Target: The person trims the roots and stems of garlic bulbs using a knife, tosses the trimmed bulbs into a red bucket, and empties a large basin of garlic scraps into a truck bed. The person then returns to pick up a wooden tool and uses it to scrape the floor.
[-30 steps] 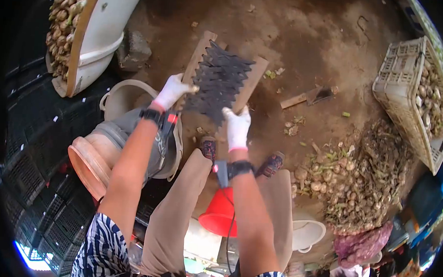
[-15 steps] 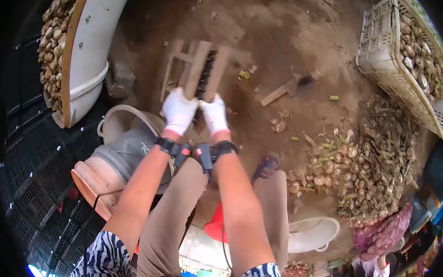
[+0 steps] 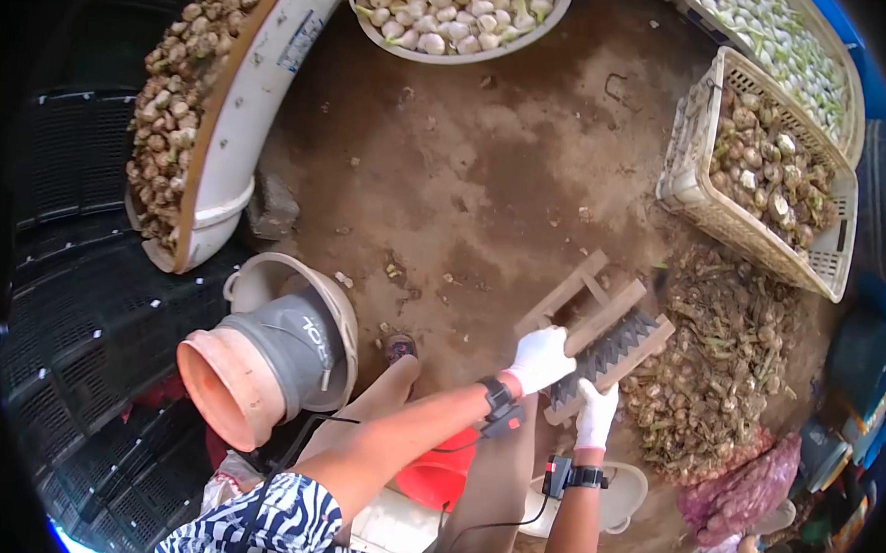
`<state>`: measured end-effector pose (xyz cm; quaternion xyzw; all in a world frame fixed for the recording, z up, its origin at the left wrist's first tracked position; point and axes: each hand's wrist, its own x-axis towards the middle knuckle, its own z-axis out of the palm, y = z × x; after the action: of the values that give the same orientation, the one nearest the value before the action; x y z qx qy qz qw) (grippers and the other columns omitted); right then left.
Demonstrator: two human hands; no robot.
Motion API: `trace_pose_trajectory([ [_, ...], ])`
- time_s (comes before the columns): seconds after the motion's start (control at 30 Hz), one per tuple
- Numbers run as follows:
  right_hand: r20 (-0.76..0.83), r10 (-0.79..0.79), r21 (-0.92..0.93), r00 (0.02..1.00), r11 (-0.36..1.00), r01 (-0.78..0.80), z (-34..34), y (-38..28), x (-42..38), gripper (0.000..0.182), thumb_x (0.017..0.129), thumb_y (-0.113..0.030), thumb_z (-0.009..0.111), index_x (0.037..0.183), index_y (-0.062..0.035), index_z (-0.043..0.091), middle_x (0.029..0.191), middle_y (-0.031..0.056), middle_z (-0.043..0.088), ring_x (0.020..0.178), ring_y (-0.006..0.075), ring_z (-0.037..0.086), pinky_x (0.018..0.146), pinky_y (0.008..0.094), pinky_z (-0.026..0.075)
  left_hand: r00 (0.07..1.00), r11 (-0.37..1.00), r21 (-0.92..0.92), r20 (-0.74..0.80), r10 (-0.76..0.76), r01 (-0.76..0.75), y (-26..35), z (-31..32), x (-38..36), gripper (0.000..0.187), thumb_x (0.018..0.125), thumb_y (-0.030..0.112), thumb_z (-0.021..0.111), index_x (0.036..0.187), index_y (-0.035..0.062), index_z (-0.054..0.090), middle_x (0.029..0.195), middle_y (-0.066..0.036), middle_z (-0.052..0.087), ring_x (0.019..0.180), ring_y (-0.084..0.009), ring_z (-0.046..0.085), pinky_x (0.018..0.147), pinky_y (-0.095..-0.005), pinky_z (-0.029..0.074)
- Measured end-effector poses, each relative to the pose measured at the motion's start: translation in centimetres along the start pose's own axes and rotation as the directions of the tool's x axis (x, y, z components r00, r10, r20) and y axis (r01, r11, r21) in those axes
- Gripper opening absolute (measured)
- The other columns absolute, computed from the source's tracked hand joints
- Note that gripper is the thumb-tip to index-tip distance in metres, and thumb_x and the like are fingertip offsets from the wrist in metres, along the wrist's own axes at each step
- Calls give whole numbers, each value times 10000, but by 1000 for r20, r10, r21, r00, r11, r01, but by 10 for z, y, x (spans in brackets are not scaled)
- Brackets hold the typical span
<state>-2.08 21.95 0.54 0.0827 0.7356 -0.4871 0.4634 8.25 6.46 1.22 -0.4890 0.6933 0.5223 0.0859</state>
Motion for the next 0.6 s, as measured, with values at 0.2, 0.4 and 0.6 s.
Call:
trace_pose_trajectory([
  [0.2, 437, -100, -14, 894, 993, 118, 181, -62, 22, 444, 762, -110, 740, 1171, -4, 604, 1088, 80, 664, 953, 174, 620, 858, 322, 512, 926, 961, 239, -376, -44, 143, -27, -174, 7, 319, 695, 301, 694, 784, -3, 654, 769, -215, 664, 759, -406, 654, 702, -495, 532],
  [0.4, 617, -112, 204, 779, 979, -21, 396, -40, 119, 523, 786, -44, 707, 1281, 9, 547, 1170, 87, 654, 1054, 193, 599, 946, 324, 459, 783, 858, 473, -604, 149, 201, -121, -283, 115, 295, 678, 239, 750, 846, 14, 658, 918, -203, 633, 917, -391, 607, 799, -453, 523],
  [0.6, 658, -3, -114, 753, 988, 104, 419, -74, 176, 594, 841, -160, 681, 1371, 21, 483, 1230, 146, 637, 1107, 226, 599, 941, 327, 470, 744, 955, 149, -661, -97, 257, -170, -349, 158, 281, 694, 185, 731, 875, -22, 674, 854, -196, 703, 797, -337, 691, 742, -410, 541],
])
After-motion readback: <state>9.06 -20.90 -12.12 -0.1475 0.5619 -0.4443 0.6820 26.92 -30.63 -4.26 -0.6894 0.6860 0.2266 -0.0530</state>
